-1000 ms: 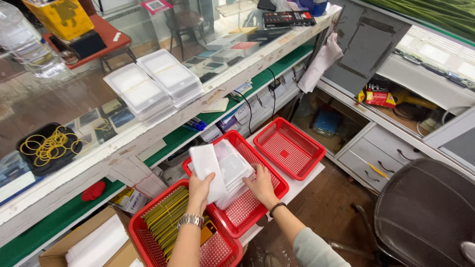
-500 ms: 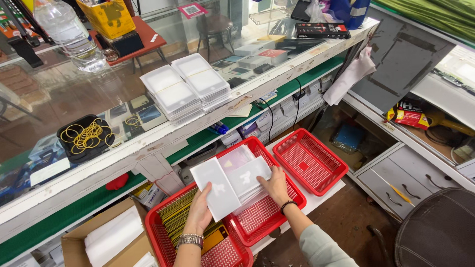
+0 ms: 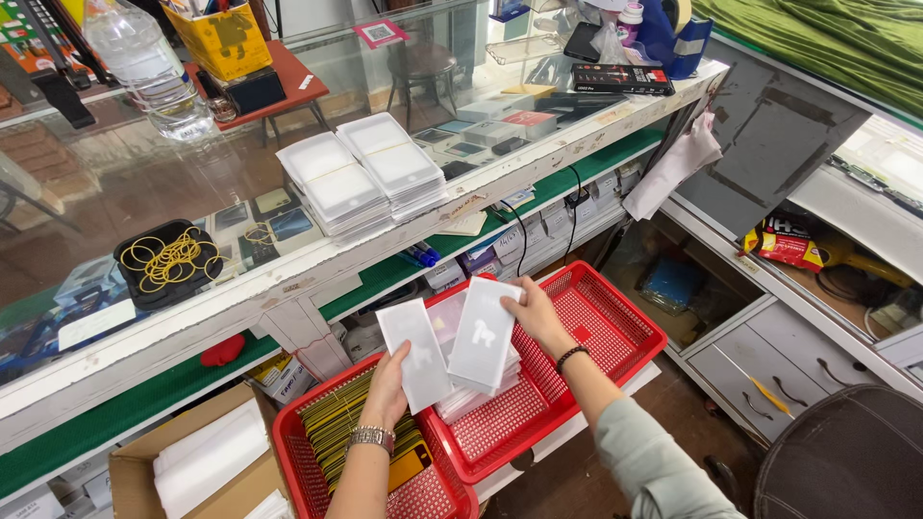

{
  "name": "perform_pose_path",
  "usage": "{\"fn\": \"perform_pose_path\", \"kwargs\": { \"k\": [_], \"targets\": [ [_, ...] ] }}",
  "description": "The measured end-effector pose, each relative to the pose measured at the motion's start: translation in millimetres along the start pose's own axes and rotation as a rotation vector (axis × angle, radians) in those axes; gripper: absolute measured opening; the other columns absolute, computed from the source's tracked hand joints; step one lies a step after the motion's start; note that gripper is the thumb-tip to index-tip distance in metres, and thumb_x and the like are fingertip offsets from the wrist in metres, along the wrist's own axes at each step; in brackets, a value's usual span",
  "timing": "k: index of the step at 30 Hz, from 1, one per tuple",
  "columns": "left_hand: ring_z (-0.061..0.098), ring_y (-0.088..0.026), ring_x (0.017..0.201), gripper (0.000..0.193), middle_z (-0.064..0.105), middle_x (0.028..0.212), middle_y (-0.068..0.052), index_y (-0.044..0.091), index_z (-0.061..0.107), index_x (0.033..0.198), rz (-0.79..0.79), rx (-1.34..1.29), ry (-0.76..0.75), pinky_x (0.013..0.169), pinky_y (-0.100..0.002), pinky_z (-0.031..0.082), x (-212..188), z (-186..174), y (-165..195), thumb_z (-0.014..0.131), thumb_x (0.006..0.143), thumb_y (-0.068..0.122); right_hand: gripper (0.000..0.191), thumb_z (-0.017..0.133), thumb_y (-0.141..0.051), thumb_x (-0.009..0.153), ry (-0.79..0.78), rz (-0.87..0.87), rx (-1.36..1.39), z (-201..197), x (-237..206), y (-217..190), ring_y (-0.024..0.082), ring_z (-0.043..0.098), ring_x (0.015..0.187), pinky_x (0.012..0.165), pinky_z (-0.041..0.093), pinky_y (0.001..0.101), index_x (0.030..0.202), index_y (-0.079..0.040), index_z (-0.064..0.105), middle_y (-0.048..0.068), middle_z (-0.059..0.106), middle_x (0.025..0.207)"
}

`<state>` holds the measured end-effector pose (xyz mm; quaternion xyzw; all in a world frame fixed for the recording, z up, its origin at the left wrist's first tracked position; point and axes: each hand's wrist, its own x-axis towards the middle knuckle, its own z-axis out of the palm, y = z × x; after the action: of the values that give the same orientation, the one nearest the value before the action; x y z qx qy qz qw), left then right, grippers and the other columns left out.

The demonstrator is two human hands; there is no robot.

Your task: The person repeatedly picks white foam inserts from a red basket, aligns them, and places them into neat stacks on the counter. The person also handles rubber bands, placing them on the counter. The task involves organizing packing materials in a retail or warehouse setting.

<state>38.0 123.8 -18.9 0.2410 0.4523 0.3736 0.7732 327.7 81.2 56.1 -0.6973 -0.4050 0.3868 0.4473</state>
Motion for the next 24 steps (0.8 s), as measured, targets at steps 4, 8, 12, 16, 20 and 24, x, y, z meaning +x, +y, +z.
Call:
{"fn": "perform_pose_path", "kwargs": {
  "k": [4, 8, 12, 16, 20, 24],
  "targets": [
    [0.064, -0.022, 0.114, 0.046, 0.068, 0.129, -0.012, 0.0, 0.059, 0.135, 0.092, 0.048, 0.014, 0.098, -0.037, 0.05, 0, -9, -3, 0.061, 0.097, 0.026, 0.03, 0.067, -0.015, 0.095, 0.023, 0.027, 0.02, 14, 10, 24, 0.021, 0.068, 0.097, 0.087, 0.054, 0.0327, 0.121, 0.001, 0.062, 0.014, 0.073, 0.103],
    [0.064, -0.023, 0.115, 0.045, 0.067, 0.131, -0.012, 0.0, 0.059, 0.135, 0.095, 0.076, 0.047, 0.098, -0.037, 0.05, -2, -21, 11, 0.059, 0.098, 0.026, 0.032, 0.064, -0.018, 0.096, -0.027, 0.086, 0.169, 7, 12, 15, 0.019, 0.069, 0.097, 0.085, 0.056, 0.0317, 0.123, -0.001, 0.06, 0.012, 0.072, 0.103],
    [0.066, -0.028, 0.114, 0.05, 0.067, 0.131, -0.018, -0.004, 0.059, 0.135, 0.024, 0.077, -0.013, 0.098, -0.042, 0.052, -13, -2, 21, 0.06, 0.097, 0.029, 0.034, 0.065, -0.018, 0.094, -0.071, -0.003, 0.285, 3, 5, -26, 0.018, 0.07, 0.088, 0.078, 0.057, 0.0316, 0.124, 0.0, 0.058, 0.013, 0.075, 0.099],
    [0.068, -0.026, 0.119, 0.062, 0.069, 0.132, -0.018, 0.002, 0.055, 0.138, -0.118, -0.075, -0.187, 0.103, -0.041, 0.051, -37, 32, 21, 0.057, 0.094, 0.046, 0.035, 0.067, -0.017, 0.093, -0.183, -0.007, 0.311, 11, -5, -54, 0.018, 0.071, 0.087, 0.079, 0.057, 0.0303, 0.122, 0.001, 0.059, 0.012, 0.075, 0.099],
    [0.064, -0.028, 0.116, 0.067, 0.066, 0.13, -0.017, 0.002, 0.055, 0.141, -0.162, -0.19, -0.327, 0.099, -0.042, 0.052, -48, 59, 8, 0.061, 0.092, 0.049, 0.035, 0.076, -0.024, 0.089, -0.095, -0.289, -0.115, 38, -6, -43, 0.027, 0.07, 0.086, 0.078, 0.058, 0.0368, 0.113, 0.0, 0.065, 0.017, 0.072, 0.098],
    [0.064, -0.028, 0.121, 0.059, 0.066, 0.132, -0.015, 0.0, 0.053, 0.14, -0.086, -0.055, -0.198, 0.099, -0.041, 0.056, -41, 59, -6, 0.07, 0.091, 0.027, 0.044, 0.074, -0.03, 0.09, 0.216, -0.749, -0.204, 45, -3, -4, 0.034, 0.071, 0.093, 0.081, 0.059, 0.042, 0.121, 0.001, 0.065, 0.022, 0.068, 0.108]
  ]
}}
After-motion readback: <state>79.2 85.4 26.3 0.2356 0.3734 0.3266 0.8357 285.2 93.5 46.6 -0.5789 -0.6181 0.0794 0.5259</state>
